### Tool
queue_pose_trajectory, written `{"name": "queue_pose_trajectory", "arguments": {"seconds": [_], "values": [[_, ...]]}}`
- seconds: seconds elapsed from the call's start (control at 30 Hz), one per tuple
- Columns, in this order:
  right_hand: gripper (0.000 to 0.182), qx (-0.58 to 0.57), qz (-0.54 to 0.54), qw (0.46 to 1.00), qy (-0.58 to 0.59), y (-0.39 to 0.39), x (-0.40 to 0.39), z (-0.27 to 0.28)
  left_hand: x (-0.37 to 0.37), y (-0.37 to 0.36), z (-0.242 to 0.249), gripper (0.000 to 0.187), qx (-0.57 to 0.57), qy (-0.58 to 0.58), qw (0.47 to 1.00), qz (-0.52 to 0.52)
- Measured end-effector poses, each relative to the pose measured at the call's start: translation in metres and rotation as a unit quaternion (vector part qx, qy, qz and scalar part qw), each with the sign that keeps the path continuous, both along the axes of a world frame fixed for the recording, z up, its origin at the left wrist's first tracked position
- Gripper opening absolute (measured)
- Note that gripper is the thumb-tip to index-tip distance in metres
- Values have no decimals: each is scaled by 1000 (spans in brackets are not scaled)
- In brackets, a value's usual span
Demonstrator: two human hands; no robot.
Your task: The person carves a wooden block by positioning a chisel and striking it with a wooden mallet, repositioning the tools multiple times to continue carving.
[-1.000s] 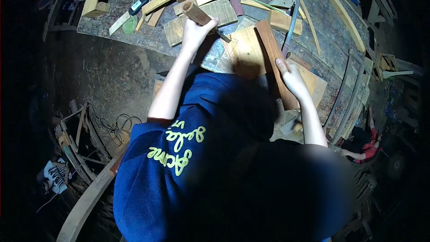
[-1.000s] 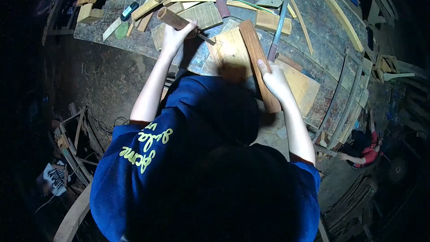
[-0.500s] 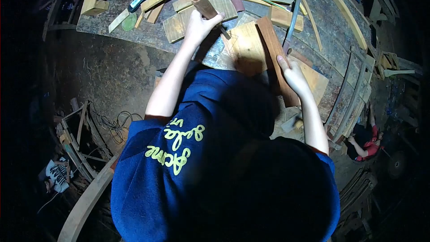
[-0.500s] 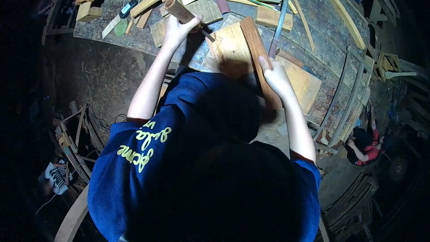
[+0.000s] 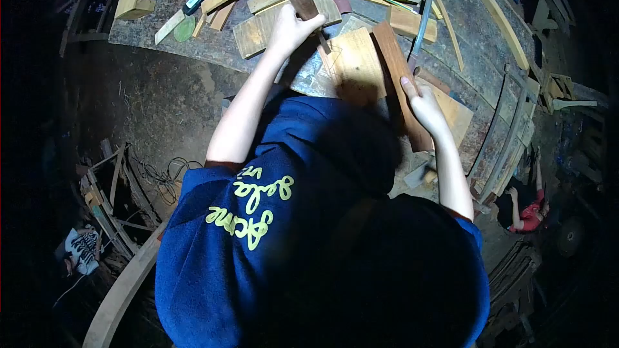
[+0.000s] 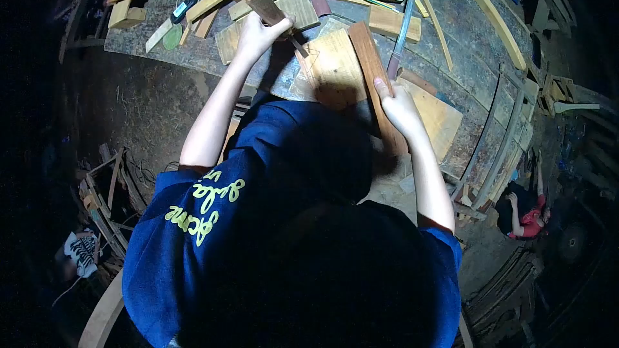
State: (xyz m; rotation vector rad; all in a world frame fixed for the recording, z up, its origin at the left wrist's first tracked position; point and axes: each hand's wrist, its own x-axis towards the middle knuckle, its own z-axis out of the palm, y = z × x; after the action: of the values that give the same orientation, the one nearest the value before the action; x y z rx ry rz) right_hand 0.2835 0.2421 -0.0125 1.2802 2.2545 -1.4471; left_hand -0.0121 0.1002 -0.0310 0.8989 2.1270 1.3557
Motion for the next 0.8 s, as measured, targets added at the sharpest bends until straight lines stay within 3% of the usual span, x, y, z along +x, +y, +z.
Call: {"name": "queue_pose_trajectory", "arguments": {"seconds": [0.27,0.47,0.63,0.8], "values": [[53,15,-1,1000,22,-1,-4,-1,4,5,8,39,-6,29,1000,7],[50,104,17,994,40,7,-24,30,7,9,4,37,-26,52,998,21],[47,214,85,973,32,20,-54,76,4,8,-7,36,-56,54,997,24],[40,308,131,930,153,23,-88,131,12,6,5,36,-48,35,998,30]]}}
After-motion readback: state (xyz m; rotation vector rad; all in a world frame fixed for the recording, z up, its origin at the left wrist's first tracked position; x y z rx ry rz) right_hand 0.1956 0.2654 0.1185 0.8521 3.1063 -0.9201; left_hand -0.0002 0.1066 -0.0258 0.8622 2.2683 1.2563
